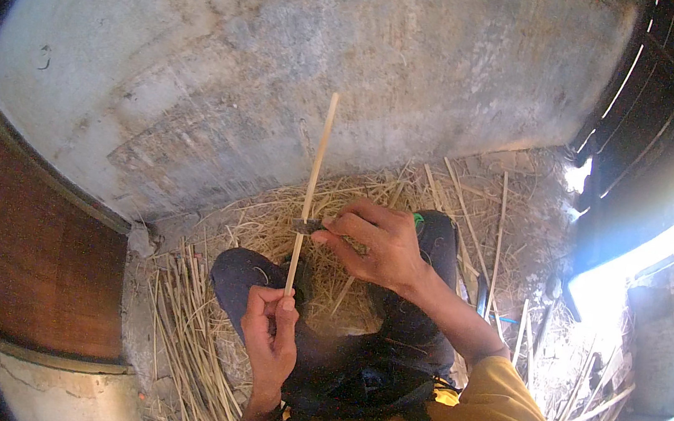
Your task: The person whittles and sharpens a bamboo stick using a utility knife while sitting on the floor.
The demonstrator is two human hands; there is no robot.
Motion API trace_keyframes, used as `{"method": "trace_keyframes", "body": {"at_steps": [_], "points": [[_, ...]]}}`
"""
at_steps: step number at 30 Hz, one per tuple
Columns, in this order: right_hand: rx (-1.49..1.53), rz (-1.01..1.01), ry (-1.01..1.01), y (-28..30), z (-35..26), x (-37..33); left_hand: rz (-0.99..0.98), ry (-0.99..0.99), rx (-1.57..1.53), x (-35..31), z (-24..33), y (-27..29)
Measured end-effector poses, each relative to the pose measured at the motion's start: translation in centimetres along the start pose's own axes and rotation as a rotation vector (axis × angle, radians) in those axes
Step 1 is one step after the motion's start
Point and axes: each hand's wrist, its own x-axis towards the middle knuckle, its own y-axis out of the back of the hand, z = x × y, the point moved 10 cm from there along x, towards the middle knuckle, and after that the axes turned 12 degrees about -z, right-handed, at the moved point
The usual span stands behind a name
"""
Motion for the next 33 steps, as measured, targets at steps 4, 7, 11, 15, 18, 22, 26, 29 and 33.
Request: {"method": "trace_keyframes", "body": {"at_steps": [4,7,11,15,18,22,26,29,33], "points": [[0.011,0.01,0.005,-0.4,0.1,0.0,0.04,-0.051,0.018,-0.1,0.4,0.4],[0.027,0.011,0.005,-0.6,0.1,0.1,0.034,-0.025,0.039,-0.3,0.2,0.6],[0.015,-0.012,-0.007,-0.9,-0.1,0.3,0.059,-0.045,0.061,-0.5,-0.1,0.9],[0.034,-0.013,-0.016,-1.1,0.2,0.6,0.078,-0.03,0.054,-0.9,-0.4,1.4],[0.033,-0.016,-0.014,-1.1,0.0,0.9,0.088,-0.029,0.055,-1.0,-0.2,1.6],[-0.041,0.073,-0.091,0.2,3.1,1.4,0.031,0.043,0.075,-1.9,-1.2,1.3],[-0.029,0.1,-0.232,2.1,6.2,2.9,-0.001,0.146,0.018,-3.2,-2.4,1.3],[-0.01,0.092,-0.123,1.6,6.3,3.5,0.027,0.111,0.053,-3.4,-2.0,1.7],[-0.156,0.345,-0.505,8.0,16.3,2.4,-0.052,0.132,-0.024,-5.9,-4.0,1.8]]}}
